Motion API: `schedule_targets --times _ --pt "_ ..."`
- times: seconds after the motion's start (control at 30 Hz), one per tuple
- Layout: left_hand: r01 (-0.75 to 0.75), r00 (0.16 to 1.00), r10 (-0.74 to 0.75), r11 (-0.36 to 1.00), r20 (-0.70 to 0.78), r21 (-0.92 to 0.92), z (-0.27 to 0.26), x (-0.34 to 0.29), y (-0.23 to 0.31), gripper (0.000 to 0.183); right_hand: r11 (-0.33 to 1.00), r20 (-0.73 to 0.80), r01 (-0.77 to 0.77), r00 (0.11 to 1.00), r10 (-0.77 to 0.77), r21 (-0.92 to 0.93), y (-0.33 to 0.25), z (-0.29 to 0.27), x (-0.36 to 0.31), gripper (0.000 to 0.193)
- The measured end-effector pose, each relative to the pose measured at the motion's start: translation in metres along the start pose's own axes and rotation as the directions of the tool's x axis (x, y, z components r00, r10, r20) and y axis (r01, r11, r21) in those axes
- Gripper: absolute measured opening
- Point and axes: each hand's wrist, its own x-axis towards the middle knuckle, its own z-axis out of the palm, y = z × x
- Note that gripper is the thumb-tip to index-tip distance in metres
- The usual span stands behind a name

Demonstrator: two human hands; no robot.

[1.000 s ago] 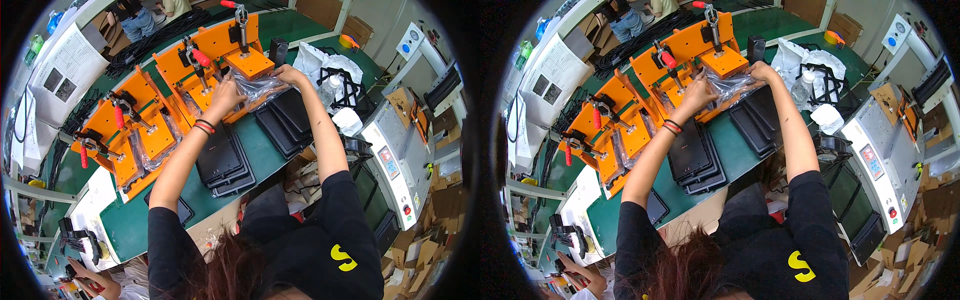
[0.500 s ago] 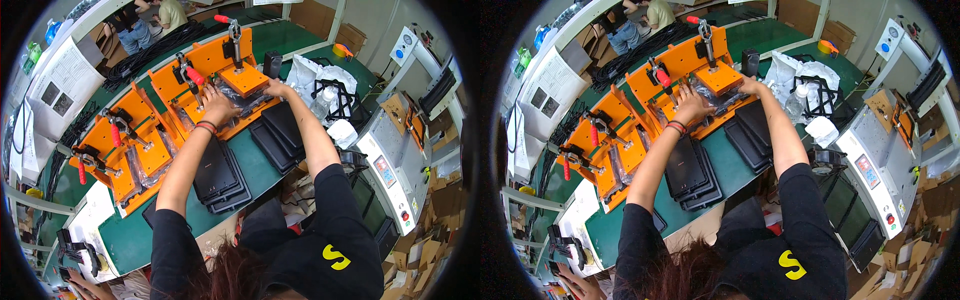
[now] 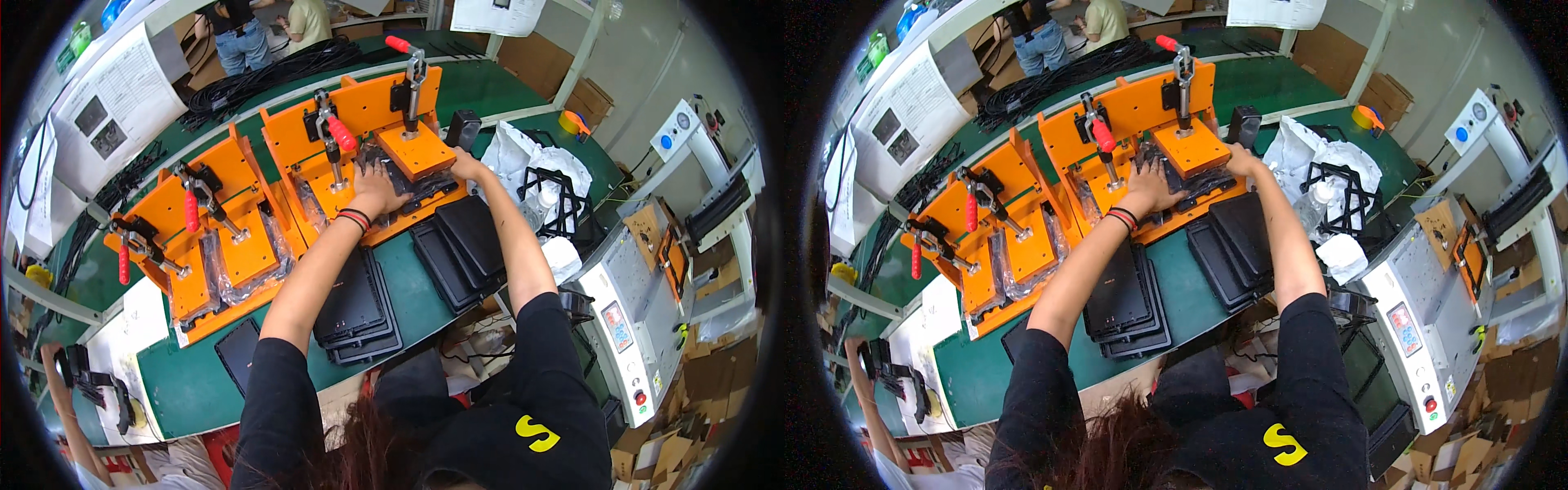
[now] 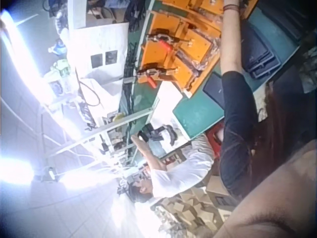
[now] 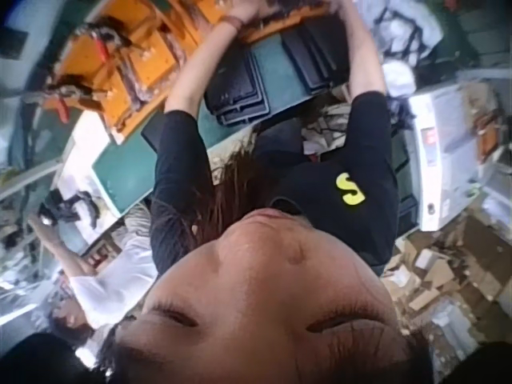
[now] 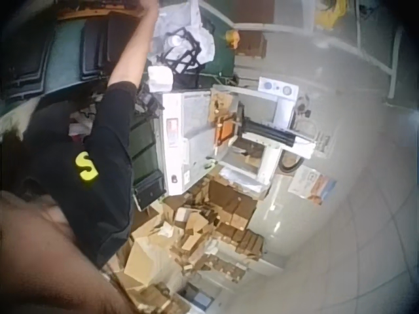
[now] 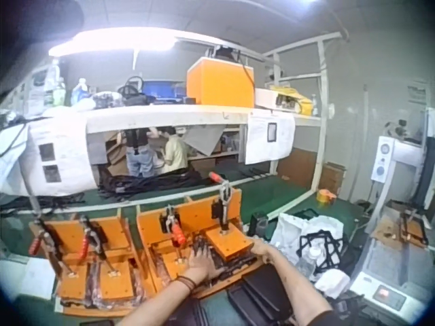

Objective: The person assembles black rectangular electronic devices by attaching frames and placing them into orange clamping jigs. They retrieve components from cardboard boxes, align parts by hand, and secure them using the jigs' levers.

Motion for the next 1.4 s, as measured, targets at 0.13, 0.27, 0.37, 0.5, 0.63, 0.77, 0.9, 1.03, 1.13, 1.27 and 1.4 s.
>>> schedule_targets --times 0.13,0.27,0.37,0.5,0.63,0.77,0.9,1.03,1.13,1.27,1.4 --pt "-0.026 0.999 0.027 0.999 0.044 -0.027 0.004 -0.01 -0.006 0.101 0.97 -0.193 0.176 0.971 -0.144 0.165 -0.012 -0.002 0.0 0.029" --pt "0.024 0.959 -0.036 0.999 -0.282 -0.047 0.014 -0.021 -0.001 0.099 0.934 -0.813 0.187 0.562 0.153 0.305 -0.047 -0.033 -0.004 0.018" --pt "0.103 0.813 -0.207 0.971 -0.545 -0.215 0.029 -0.033 -0.007 0.091 0.873 -0.977 0.474 0.215 0.014 0.117 -0.135 -0.063 -0.001 0.013" --pt "-0.078 0.806 -0.079 0.968 -0.586 -0.238 -0.012 -0.113 0.019 0.074 0.837 -0.873 0.529 0.465 -0.147 0.141 -0.209 -0.113 0.031 0.043" --pt "-0.412 0.806 0.147 0.835 -0.573 -0.365 -0.068 -0.212 0.011 0.065 0.732 0.018 -0.015 1.0 0.003 0.681 -0.249 -0.155 0.042 0.099" --pt "-0.457 0.823 0.16 0.757 -0.546 -0.467 -0.108 -0.296 -0.053 0.061 0.536 -0.567 0.415 0.81 0.151 0.735 -0.21 -0.213 0.046 0.086" --pt "-0.205 0.894 -0.258 0.492 -0.367 -0.846 -0.083 -0.35 -0.093 0.052 0.781 -0.744 0.599 0.601 -0.294 0.175 -0.176 -0.245 0.026 0.061" --pt "0.013 0.79 -0.586 0.31 -0.18 -0.951 -0.023 -0.382 -0.105 0.047 0.823 -0.585 0.105 0.653 -0.48 -0.558 -0.18 -0.082 0.01 0.067" --pt "0.066 0.659 -0.745 0.197 -0.106 -0.978 0.03 -0.404 -0.1 0.046 0.973 -0.444 0.092 0.878 -0.179 -0.209 -0.212 -0.088 -0.019 0.068" --pt "0.045 0.587 -0.806 0.124 -0.074 -0.991 0.061 -0.408 -0.082 0.044 0.974 -0.484 0.039 0.863 -0.146 -0.224 -0.211 -0.087 -0.021 0.067" --pt "-0.053 0.698 -0.706 0.118 -0.121 -0.992 0.062 -0.397 -0.069 0.046 0.909 -0.676 -0.05 0.685 -0.27 -0.414 -0.223 -0.068 -0.06 0.065"
